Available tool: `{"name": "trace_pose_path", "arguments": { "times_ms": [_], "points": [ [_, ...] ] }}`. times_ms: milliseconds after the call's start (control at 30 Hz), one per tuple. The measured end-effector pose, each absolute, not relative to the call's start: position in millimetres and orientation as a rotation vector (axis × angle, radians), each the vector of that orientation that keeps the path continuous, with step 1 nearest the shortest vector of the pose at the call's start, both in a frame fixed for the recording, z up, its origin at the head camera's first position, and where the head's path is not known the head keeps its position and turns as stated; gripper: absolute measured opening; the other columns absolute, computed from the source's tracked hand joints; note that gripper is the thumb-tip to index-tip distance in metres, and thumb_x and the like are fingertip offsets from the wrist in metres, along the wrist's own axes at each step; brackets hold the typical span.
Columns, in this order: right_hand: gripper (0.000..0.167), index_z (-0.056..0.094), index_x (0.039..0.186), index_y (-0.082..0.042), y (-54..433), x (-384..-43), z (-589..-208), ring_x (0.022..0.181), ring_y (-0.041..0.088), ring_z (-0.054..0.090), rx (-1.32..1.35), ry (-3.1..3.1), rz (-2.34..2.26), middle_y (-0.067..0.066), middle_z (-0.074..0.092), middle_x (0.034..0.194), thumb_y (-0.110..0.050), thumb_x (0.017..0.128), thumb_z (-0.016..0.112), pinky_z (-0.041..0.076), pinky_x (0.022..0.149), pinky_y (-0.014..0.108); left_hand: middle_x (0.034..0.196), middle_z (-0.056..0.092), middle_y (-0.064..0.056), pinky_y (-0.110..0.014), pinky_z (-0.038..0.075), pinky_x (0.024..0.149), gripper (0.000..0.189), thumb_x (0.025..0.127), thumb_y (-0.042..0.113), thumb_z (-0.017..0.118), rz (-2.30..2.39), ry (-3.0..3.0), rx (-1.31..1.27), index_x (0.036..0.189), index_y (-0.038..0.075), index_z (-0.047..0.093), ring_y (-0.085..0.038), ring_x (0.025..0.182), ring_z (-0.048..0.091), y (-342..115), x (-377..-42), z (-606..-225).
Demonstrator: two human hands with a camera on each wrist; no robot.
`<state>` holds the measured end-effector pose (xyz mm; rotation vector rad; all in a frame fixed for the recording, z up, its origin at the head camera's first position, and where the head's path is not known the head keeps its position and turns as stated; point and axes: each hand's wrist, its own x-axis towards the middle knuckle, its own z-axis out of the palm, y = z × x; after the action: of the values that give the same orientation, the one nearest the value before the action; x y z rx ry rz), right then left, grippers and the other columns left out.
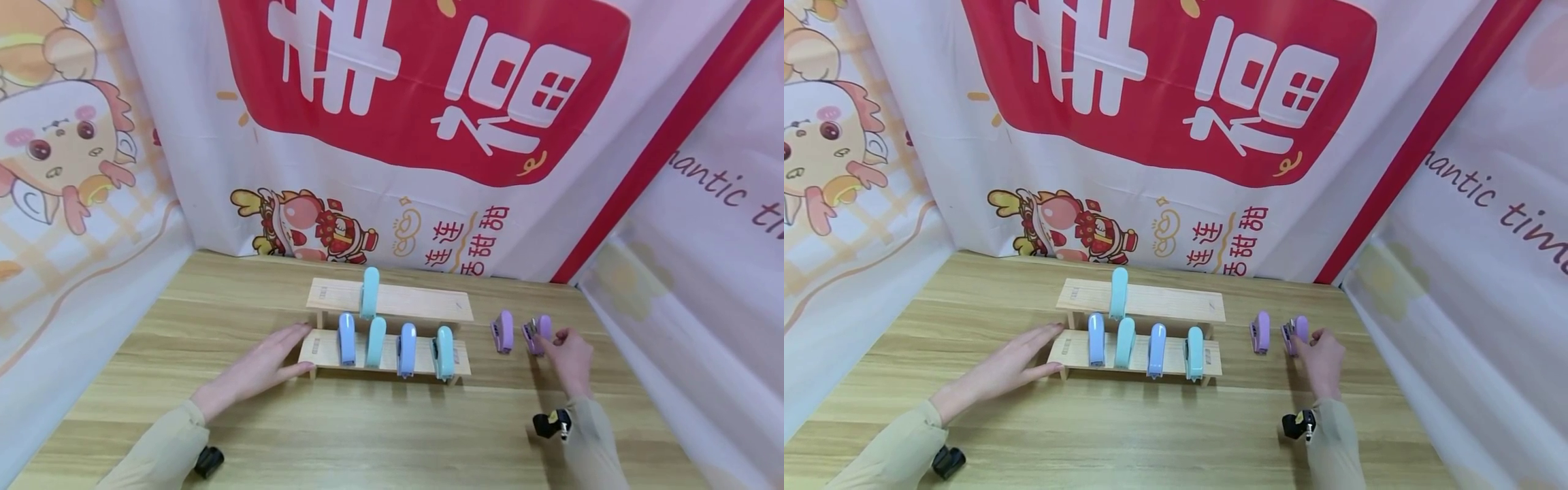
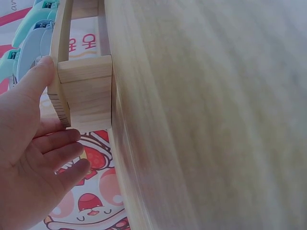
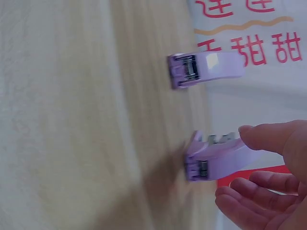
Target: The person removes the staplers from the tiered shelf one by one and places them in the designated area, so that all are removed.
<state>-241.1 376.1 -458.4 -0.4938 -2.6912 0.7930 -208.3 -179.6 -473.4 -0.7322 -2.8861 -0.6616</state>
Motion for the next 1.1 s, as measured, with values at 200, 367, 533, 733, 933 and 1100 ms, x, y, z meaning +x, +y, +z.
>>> {"name": "trace_pose_path", "arguments": {
  "times_ms": [200,367,533,733,933,1100],
  "points": [
    [0.046,0.061,0.108,0.008,368.3,-238.6,-441.3,0.091,0.039,0.064,-0.449,-2.630,0.741,0.027,0.068,0.101,-0.030,0.087,0.074,0.052,0.072,0.041,0.152,0.043,-0.024,-0.060,0.041,0.114,0.080,0.091,0.051,0.065,-0.661,-2.898,-0.720,0.149,0.001,0.041,-0.042,0.139,0.046,-180.5,-208.5,-474.2],
    [0.046,0.060,0.113,0.008,356.7,-235.7,-424.8,0.096,0.041,0.065,-0.393,-2.611,0.744,0.030,0.068,0.106,-0.031,0.091,0.069,0.054,0.081,0.050,0.153,0.043,-0.023,-0.060,0.041,0.114,0.081,0.092,0.054,0.063,-0.663,-2.905,-0.715,0.149,0.002,0.041,-0.042,0.139,0.045,-180.9,-208.2,-475.8],
    [0.046,0.059,0.118,0.006,336.4,-230.7,-406.9,0.098,0.039,0.067,-0.349,-2.623,0.732,0.029,0.068,0.110,-0.029,0.091,0.071,0.058,0.081,0.050,0.153,0.043,-0.023,-0.059,0.041,0.114,0.081,0.091,0.054,0.063,-0.666,-2.908,-0.709,0.149,0.002,0.041,-0.042,0.139,0.045,-181.1,-207.6,-476.5],
    [0.046,0.058,0.120,0.006,307.8,-226.5,-389.4,0.100,0.039,0.068,-0.261,-2.598,0.769,0.028,0.068,0.112,-0.026,0.090,0.072,0.060,0.084,0.051,0.152,0.044,-0.023,-0.059,0.042,0.113,0.079,0.092,0.050,0.066,-0.664,-2.900,-0.710,0.149,0.002,0.041,-0.041,0.138,0.046,-180.7,-207.8,-475.9],
    [0.043,0.058,0.118,0.006,281.3,-223.8,-380.3,0.100,0.040,0.070,-0.128,-2.592,0.787,0.028,0.068,0.112,-0.023,0.090,0.073,0.062,0.084,0.051,0.153,0.042,-0.023,-0.060,0.040,0.114,0.080,0.092,0.050,0.065,-0.684,-2.893,-0.719,0.150,0.002,0.039,-0.042,0.139,0.045,-180.8,-208.2,-474.5],
    [0.043,0.059,0.118,0.006,260.0,-221.2,-374.8,0.097,0.038,0.071,-0.010,-2.616,0.744,0.026,0.070,0.111,-0.024,0.091,0.073,0.062,0.083,0.050,0.154,0.042,-0.023,-0.060,0.041,0.114,0.080,0.092,0.051,0.065,-0.671,-2.897,-0.719,0.150,0.002,0.039,-0.042,0.139,0.045,-180.4,-208.7,-475.1]
  ]
}}
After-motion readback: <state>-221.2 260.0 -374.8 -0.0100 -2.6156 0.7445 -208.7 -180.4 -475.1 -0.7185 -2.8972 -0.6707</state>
